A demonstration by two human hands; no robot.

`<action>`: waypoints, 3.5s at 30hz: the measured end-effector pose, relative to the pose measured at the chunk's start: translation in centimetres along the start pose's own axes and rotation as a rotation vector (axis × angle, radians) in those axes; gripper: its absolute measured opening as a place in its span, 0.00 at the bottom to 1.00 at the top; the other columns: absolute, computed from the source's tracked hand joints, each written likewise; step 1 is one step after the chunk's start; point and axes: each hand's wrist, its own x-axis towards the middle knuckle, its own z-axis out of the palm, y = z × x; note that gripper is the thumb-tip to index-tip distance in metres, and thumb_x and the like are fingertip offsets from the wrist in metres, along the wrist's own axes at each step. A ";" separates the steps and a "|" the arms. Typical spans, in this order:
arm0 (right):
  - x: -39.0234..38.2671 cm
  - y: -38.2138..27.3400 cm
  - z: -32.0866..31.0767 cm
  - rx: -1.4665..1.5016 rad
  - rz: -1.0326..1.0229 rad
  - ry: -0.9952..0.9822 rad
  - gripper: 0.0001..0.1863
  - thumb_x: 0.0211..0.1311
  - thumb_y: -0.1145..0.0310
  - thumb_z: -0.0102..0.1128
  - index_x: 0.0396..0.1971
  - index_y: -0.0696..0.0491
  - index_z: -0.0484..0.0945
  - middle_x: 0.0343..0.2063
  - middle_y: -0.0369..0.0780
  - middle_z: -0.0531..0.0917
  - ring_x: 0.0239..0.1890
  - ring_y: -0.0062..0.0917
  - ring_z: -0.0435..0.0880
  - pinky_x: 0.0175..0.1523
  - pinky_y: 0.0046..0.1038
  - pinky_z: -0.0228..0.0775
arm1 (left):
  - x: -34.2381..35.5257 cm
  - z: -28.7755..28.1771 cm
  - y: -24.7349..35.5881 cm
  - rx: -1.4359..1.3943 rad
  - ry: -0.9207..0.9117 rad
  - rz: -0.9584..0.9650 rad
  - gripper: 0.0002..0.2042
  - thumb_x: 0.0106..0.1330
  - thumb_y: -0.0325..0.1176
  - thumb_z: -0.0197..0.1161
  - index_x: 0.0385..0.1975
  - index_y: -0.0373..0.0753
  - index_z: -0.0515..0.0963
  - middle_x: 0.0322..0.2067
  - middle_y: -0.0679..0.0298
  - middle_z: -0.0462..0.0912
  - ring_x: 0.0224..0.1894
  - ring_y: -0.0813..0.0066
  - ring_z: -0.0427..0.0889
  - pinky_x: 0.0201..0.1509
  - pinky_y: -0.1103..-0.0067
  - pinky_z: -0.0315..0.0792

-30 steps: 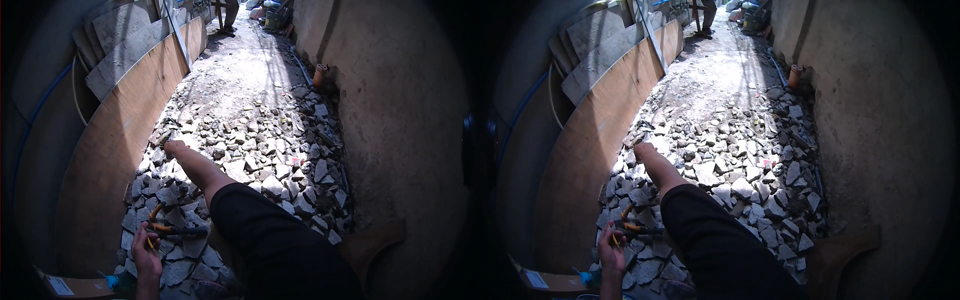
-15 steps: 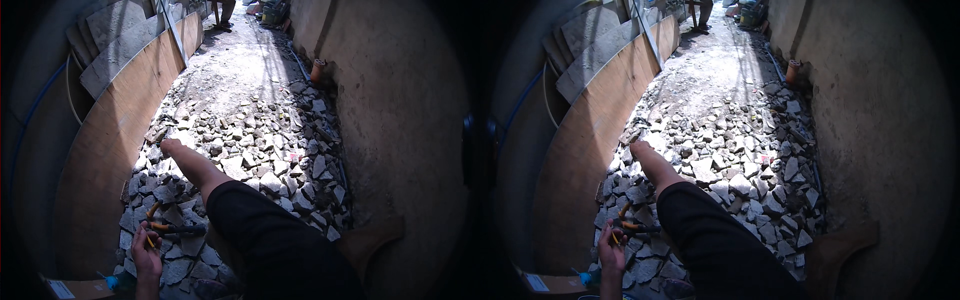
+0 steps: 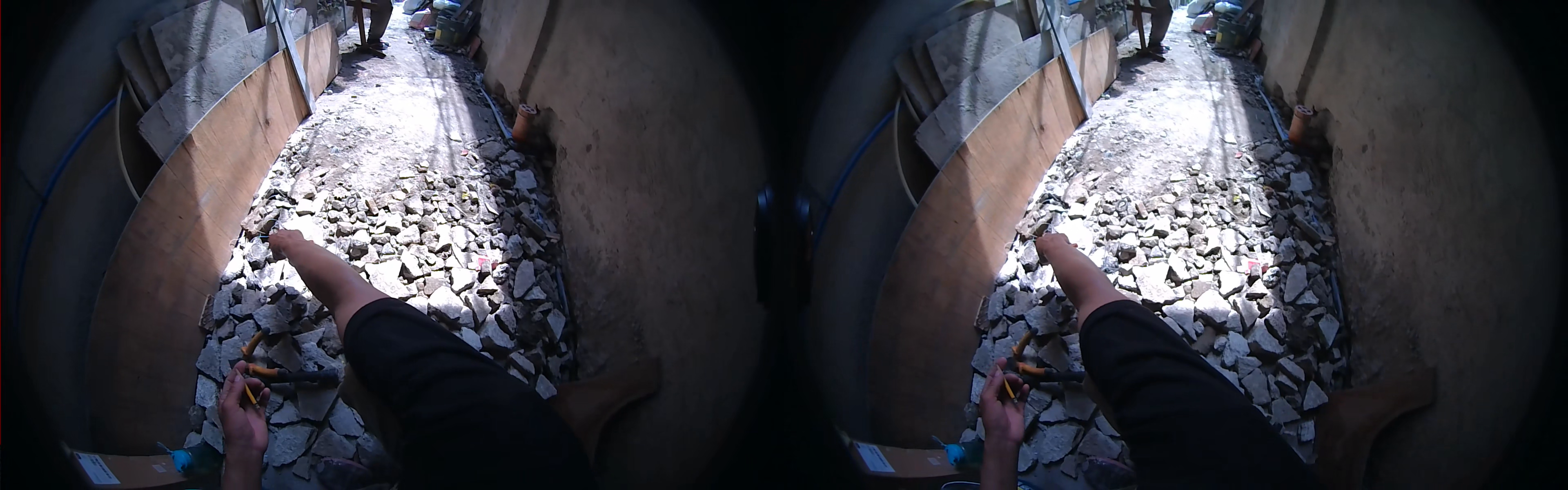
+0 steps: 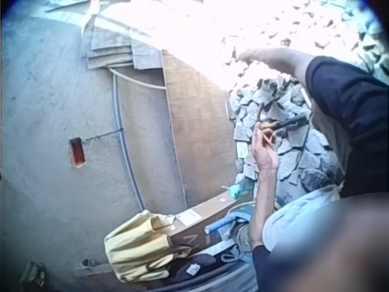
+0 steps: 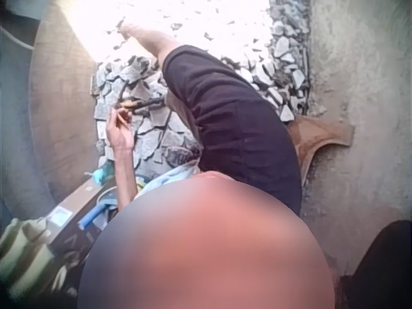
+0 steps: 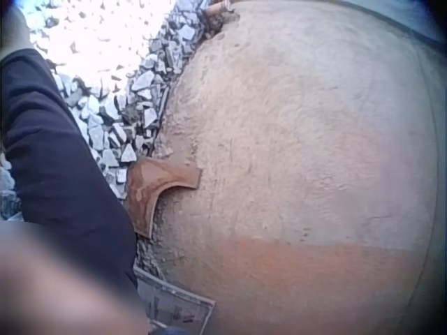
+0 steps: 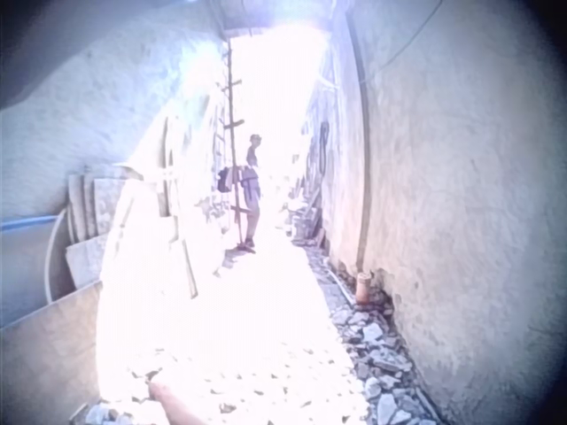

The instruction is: Sharpening tools and organizing a tool bag.

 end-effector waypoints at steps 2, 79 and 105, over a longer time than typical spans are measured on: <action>0.2 0.0 0.2 -0.005 0.031 0.054 0.17 0.46 0.69 0.64 0.40 0.48 0.84 0.41 0.40 0.86 0.46 0.33 0.85 0.44 0.34 0.78 | -0.1 0.1 0.0 -0.003 0.014 -0.010 0.17 0.71 0.38 0.53 0.56 0.43 0.71 0.29 0.69 0.77 0.37 0.81 0.76 0.49 0.77 0.68; 0.5 -1.3 -0.2 -0.063 -0.104 -0.086 0.15 0.46 0.67 0.66 0.36 0.53 0.84 0.38 0.43 0.85 0.41 0.33 0.85 0.41 0.33 0.77 | -0.6 0.2 0.4 -0.066 -0.031 -0.026 0.14 0.73 0.36 0.50 0.54 0.45 0.72 0.30 0.68 0.78 0.28 0.81 0.75 0.33 0.83 0.69; 2.2 -0.6 1.4 -0.104 -0.162 -0.107 0.12 0.45 0.67 0.66 0.33 0.53 0.85 0.34 0.43 0.86 0.37 0.32 0.85 0.39 0.34 0.77 | -0.3 -0.6 1.2 -0.093 -0.062 -0.022 0.14 0.72 0.35 0.51 0.54 0.44 0.72 0.30 0.69 0.77 0.26 0.83 0.72 0.28 0.86 0.65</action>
